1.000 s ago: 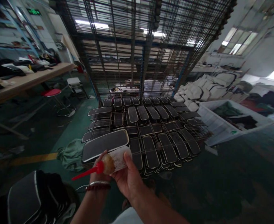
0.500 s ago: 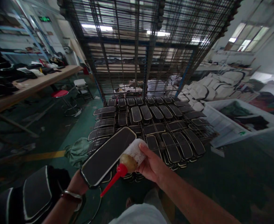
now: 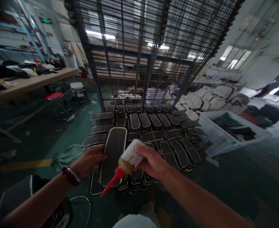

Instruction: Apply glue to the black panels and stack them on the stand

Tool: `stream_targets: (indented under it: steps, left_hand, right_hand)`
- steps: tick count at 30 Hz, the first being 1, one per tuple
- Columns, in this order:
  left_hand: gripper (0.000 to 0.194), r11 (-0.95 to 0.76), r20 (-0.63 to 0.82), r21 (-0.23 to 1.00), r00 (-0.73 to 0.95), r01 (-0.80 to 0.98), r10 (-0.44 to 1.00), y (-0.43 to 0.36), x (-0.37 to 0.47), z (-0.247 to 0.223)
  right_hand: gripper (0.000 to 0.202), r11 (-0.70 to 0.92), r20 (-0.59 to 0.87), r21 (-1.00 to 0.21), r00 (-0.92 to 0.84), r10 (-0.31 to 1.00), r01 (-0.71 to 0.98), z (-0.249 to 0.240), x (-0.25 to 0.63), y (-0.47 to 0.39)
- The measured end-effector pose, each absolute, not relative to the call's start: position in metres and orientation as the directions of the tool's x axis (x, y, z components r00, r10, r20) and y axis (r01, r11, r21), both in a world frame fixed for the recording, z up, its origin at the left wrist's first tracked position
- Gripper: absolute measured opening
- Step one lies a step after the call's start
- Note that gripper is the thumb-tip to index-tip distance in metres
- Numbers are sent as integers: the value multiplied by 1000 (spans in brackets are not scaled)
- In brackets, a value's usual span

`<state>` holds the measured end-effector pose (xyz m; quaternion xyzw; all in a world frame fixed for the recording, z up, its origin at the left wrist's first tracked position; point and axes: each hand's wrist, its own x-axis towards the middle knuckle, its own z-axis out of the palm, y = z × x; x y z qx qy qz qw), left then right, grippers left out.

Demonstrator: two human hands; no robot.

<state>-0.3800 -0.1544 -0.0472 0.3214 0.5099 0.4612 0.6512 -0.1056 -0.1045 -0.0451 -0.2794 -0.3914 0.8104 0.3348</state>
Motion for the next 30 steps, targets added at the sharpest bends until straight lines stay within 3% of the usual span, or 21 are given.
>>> stream_targets:
  steps: [4,11,16,21,30]
  left_hand:
    - [24,241,-375,836,-192,-493,907,-148,-386,-60]
    - [27,99,-349,823,-359,-560,866,-150,-413,-62]
    - [37,251,-332,888,-161,-385,929,-176,-424,-52]
    - [36,333,-327,927,61,-174,943,-197,-437,-43]
    - [45,457,-439,889,328,24,836,-215,-457,-35]
  right_hand:
    - [41,-397,-159,-838,-528,834,-375,-53,-108,-125]
    - [41,-416,-205,-822,-479,854,-390,-51,-110,-138]
    - [44,-276,-114,-834,-340,933,-478,-19,-108,-96]
    - [45,-60,54,-896,-241,969,-441,11,-103,-57]
    - [56,141,241,-950,-365,899,-280,33,-109,-45]
